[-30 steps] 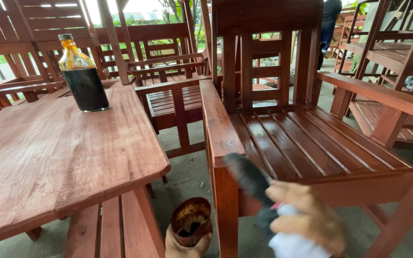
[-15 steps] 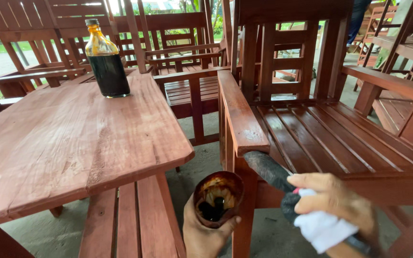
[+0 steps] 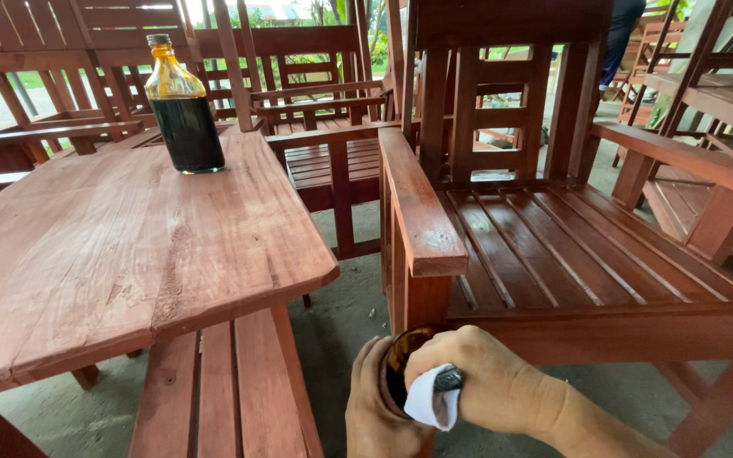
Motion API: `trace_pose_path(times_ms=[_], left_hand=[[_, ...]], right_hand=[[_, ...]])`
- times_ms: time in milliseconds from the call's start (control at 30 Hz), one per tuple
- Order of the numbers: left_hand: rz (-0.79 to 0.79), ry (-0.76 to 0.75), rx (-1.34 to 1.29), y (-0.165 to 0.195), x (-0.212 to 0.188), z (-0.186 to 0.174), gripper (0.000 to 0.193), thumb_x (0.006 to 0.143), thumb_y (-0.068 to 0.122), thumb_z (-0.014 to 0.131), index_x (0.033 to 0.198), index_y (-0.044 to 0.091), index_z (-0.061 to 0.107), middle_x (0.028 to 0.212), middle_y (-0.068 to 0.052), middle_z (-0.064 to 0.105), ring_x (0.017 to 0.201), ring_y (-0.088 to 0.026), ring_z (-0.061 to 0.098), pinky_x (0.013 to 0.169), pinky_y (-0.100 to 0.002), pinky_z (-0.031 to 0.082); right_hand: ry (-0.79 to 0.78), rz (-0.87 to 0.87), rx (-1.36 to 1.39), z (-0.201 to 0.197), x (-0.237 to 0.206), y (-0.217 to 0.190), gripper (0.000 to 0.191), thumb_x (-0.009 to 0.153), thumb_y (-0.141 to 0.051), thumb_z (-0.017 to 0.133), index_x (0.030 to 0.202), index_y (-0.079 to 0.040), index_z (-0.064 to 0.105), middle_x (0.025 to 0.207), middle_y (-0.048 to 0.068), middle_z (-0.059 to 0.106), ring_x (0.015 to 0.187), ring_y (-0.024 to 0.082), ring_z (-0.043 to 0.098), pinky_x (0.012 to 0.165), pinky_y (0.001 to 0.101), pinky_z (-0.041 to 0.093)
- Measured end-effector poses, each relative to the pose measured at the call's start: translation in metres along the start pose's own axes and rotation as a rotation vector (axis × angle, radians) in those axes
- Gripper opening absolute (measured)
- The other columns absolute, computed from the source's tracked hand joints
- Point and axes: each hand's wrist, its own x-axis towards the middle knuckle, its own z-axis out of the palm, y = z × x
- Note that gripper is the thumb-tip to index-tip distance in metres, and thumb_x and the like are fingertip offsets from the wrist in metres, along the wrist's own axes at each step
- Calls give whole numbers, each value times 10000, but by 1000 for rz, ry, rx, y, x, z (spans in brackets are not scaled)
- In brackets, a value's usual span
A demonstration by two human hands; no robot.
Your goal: The person holds a container of dark wood stain in one hand and a brush in the other, brushing stain onto the slats, frame, and legs of a wooden chair. They work the brush into the seat boards and then coat the chair legs and lower rails, moving around the chair to reach each surface.
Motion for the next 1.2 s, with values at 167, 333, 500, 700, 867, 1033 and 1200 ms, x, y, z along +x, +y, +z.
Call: trace_pose_path(times_ms=[167, 333, 500, 700, 867, 1033, 1200], left_hand=[[-293, -112, 63, 33, 8, -6, 861, 557, 107, 950, 1345, 93, 603, 1273, -132, 650, 1226, -246, 663, 1051, -368, 515], [-574, -231, -553, 61, 22, -6, 848, 570, -68, 906, 1349, 29, 585, 1169, -127, 774, 1088, -212, 762, 983, -364, 599], [-601, -231, -555, 73, 24, -4, 800, 581, -69, 905, 1309, 39, 591, 1101, -117, 789, 1025, -203, 781, 948, -356, 621], [-541, -176, -570, 65, 27, 2, 804, 577, -69, 901, 1301, 28, 566, 1090, -151, 790, 1006, -219, 787, 932, -361, 627], [-576, -189, -531, 54, 26, 5, 814, 573, -35, 923, 1301, 21, 564, 1084, -171, 798, 1002, -237, 796, 934, -368, 636], [-522, -187, -513, 48, 26, 3, 856, 554, 63, 966, 1306, 27, 560, 1124, -144, 785, 1057, -229, 776, 974, -385, 615], [-502, -197, -361, 41, 30, 0, 907, 550, 232, 990, 1324, 53, 551, 1118, -114, 785, 1074, -219, 774, 991, -393, 616]], right_hand=[[166, -302, 78, -9, -16, 4, 145, 730, -159, 838, 809, -71, 754, 937, 107, 798, 943, 287, 787, 819, 384, 612], [306, -576, -101, -17, -47, 31, 189, 799, -195, 797, 886, -64, 692, 1098, 166, 742, 1129, 391, 727, 917, 455, 593], [433, -597, -154, -14, -66, 47, 184, 815, -231, 778, 906, -86, 712, 1255, 208, 719, 1210, 392, 726, 953, 485, 607], [730, -613, -418, -3, -70, 45, 177, 851, -307, 763, 877, -149, 687, 1242, 140, 727, 1233, 342, 718, 993, 460, 595], [714, -569, -329, -3, -51, 49, 157, 790, -276, 734, 852, -135, 703, 1234, 152, 719, 1198, 370, 693, 960, 450, 599], [844, -625, -190, 11, -48, 48, 165, 959, -285, 641, 886, -139, 657, 1172, 58, 731, 1164, 283, 734, 931, 399, 646], [980, -263, 151, 8, -45, 71, 98, 899, -107, 677, 953, -84, 599, 1225, 155, 744, 978, 248, 763, 803, 327, 624]])
